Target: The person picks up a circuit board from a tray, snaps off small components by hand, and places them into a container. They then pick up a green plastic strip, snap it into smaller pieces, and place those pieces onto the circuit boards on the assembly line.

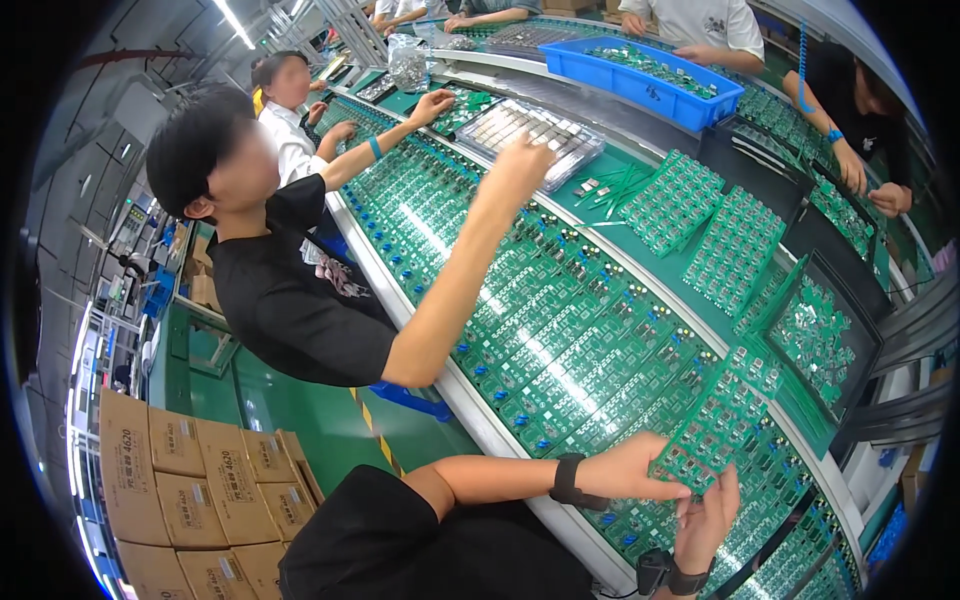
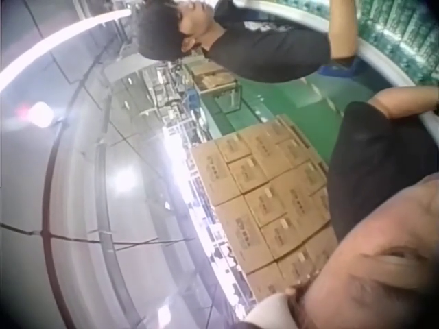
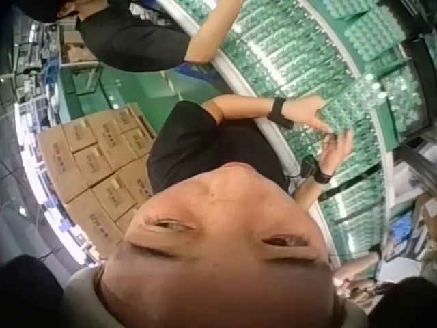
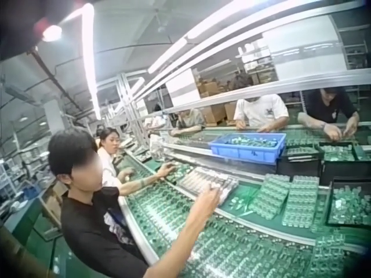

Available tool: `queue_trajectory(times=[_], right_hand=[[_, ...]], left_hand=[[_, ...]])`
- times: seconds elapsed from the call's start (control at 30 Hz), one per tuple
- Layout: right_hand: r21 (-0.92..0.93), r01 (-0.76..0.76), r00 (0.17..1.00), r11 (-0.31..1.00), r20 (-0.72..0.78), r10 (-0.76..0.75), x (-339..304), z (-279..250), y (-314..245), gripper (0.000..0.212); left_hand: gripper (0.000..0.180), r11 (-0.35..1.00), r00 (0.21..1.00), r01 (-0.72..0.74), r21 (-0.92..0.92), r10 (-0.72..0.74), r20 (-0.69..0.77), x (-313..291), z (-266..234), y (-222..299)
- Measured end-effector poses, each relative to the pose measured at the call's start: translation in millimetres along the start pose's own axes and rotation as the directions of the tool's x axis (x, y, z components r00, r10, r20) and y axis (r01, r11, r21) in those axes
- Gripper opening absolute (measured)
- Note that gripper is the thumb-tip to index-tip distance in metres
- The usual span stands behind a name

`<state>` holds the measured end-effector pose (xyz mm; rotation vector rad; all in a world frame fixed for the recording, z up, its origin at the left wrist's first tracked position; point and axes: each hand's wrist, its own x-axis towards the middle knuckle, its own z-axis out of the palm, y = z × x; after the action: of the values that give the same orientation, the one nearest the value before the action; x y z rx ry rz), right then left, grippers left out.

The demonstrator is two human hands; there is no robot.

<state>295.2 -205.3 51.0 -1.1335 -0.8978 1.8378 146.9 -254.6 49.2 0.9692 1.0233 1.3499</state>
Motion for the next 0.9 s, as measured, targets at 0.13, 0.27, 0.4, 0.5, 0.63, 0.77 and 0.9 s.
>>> queue_trajectory(times=[0.13,0.27,0.4,0.5,0.63,0.77,0.9], right_hand=[[-0.137,0.069,0.981,0.988,0.19,-0.042,3.0,-9.6,3.0,0.02],[-0.371,0.178,0.949,0.911,0.309,-0.06,-3.0,-13.1,-2.4,0.016],[-0.462,0.208,0.945,0.862,0.323,-0.055,-10.9,-23.3,-10.2,0.017],[-0.452,0.134,0.94,0.882,0.339,0.031,-11.9,-20.3,-15.9,0.018],[-0.423,0.204,0.868,0.883,0.495,0.037,-1.3,-14.7,-11.4,0.028],[-0.354,0.14,0.924,0.925,0.382,0.007,-13.5,-18.7,-16.4,0.031],[-0.18,0.032,0.908,0.983,0.417,0.047,-17.5,-24.0,-7.0,0.032]], left_hand=[[0.025,0.997,0.999,0.037,0.063,-0.035,-0.033,-2.2,-1.5,-5.2],[0.025,0.985,0.988,0.148,0.089,-0.143,-0.056,-4.4,-3.1,-14.4],[0.022,0.982,0.987,0.153,0.115,-0.157,0.028,3.4,2.1,-6.1],[0.019,0.979,0.976,0.174,0.11,-0.187,0.112,4.1,-8.0,-7.3],[0.019,0.765,0.947,0.317,0.56,-0.223,-0.232,-6.0,-15.7,-20.2],[0.012,0.962,0.966,0.255,0.095,-0.248,-0.075,4.5,18.0,5.7],[0.013,0.959,0.959,0.26,-0.11,-0.27,-0.089,-0.5,15.0,-10.7]])
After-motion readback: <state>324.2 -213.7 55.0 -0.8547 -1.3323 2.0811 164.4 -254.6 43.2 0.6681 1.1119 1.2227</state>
